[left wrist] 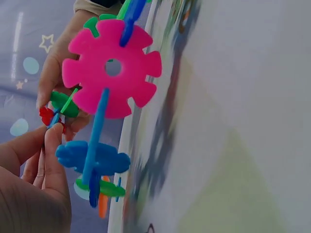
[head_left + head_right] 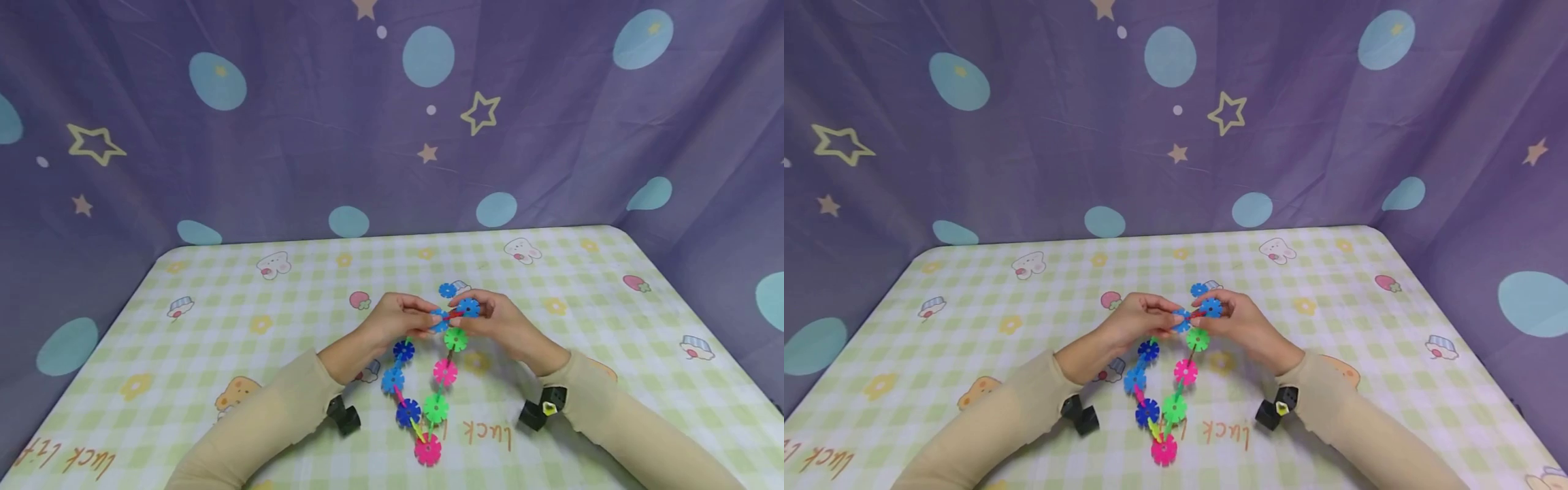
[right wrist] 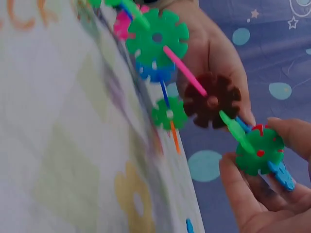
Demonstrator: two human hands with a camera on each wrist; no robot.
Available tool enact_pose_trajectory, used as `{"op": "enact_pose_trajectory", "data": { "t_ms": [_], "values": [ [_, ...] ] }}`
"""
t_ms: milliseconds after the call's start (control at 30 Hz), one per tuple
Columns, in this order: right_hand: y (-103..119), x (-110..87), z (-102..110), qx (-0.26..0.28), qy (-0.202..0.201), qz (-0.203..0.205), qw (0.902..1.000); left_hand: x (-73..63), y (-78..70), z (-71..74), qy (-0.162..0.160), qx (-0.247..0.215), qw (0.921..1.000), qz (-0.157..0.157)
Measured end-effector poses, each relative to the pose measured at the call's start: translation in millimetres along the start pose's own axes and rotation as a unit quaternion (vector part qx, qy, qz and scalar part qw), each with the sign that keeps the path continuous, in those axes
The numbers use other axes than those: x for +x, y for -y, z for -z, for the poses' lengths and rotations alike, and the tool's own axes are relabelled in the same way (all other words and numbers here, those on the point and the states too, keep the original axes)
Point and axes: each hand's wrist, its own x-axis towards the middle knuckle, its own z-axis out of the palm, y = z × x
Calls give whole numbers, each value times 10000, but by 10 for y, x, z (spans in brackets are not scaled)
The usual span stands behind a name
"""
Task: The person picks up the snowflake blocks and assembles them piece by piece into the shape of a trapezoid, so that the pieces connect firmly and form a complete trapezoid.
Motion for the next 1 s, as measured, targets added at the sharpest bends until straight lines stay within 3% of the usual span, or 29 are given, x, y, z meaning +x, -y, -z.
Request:
{"op": "enact_pose_trajectory", "data": {
  "t_ms": [333,500,633,800,1000],
  "values": [
    [-18,6,90,-277,94,-91,9995,-17,-11,34,286,86,9996,8],
    [-1,10,123,-314,223,-142,9992,23,-43,77,308,578,9979,-22],
    [10,21,157,-372,322,-300,9983,168,-85,184,305,1073,9935,-206],
    [-4,46,197,-657,472,-604,9949,441,-110,329,321,1429,9886,-362],
    [-70,90,194,-761,621,-900,9911,693,-114,344,207,1927,9802,-417]
  ]
}}
